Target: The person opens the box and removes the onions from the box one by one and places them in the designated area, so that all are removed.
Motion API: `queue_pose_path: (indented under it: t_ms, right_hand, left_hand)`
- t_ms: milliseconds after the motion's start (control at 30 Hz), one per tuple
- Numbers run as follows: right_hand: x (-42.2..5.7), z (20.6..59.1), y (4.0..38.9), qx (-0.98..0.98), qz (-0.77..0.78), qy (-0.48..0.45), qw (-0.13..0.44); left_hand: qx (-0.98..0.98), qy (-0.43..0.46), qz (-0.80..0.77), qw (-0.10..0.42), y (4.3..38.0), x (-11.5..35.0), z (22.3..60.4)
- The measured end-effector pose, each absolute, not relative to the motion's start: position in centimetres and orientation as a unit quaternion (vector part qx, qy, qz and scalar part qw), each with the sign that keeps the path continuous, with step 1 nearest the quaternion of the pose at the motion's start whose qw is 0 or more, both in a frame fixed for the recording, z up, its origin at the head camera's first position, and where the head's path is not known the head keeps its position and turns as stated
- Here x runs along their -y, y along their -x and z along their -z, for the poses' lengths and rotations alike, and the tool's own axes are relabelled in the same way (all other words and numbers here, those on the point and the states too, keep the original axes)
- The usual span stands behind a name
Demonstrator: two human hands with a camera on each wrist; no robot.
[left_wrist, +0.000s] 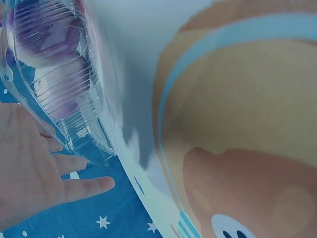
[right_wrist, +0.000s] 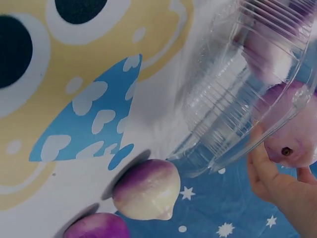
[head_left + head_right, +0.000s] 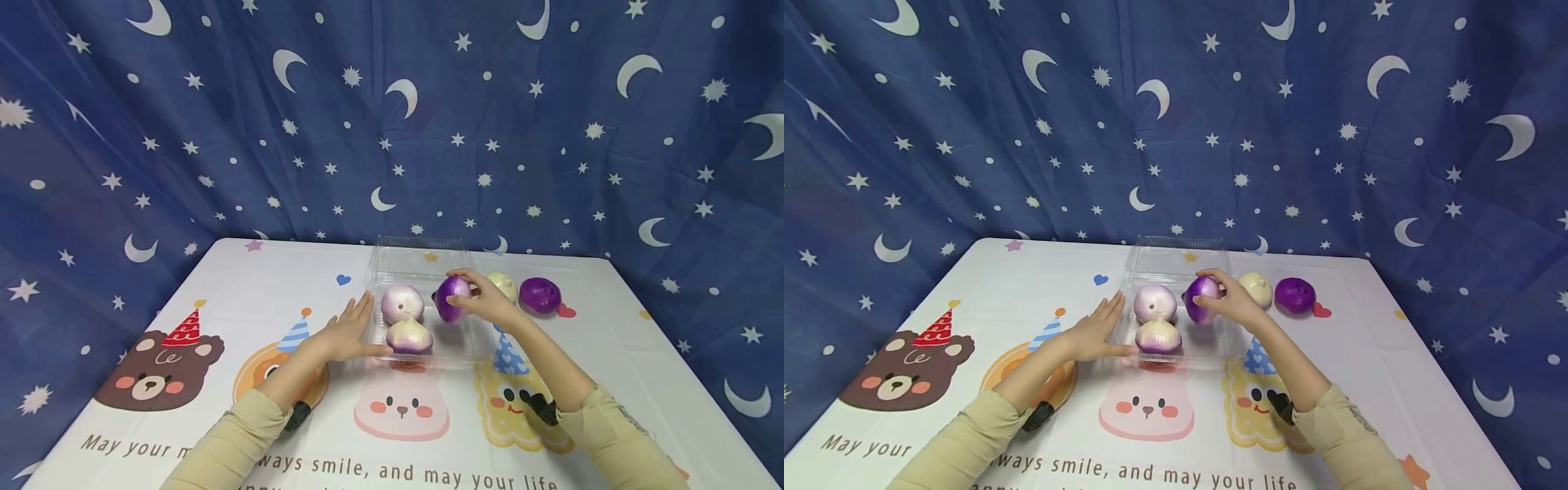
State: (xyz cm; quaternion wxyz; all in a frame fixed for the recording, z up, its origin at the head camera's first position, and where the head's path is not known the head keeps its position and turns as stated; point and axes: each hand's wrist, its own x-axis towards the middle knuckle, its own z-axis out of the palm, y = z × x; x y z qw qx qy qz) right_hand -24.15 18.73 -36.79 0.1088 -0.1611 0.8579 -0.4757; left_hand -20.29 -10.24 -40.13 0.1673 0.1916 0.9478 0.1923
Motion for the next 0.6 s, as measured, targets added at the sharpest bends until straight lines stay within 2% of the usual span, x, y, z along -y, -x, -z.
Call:
queue_pose_path:
  t_ms: [600]
  right_hand:
    - [-20.7, 35.1, 22.3, -0.852, 0.497, 0.155, 0.059]
  left_hand:
    - [-0.948, -0.191, -0.198, 0.160, 20.3, 10.3, 40.5]
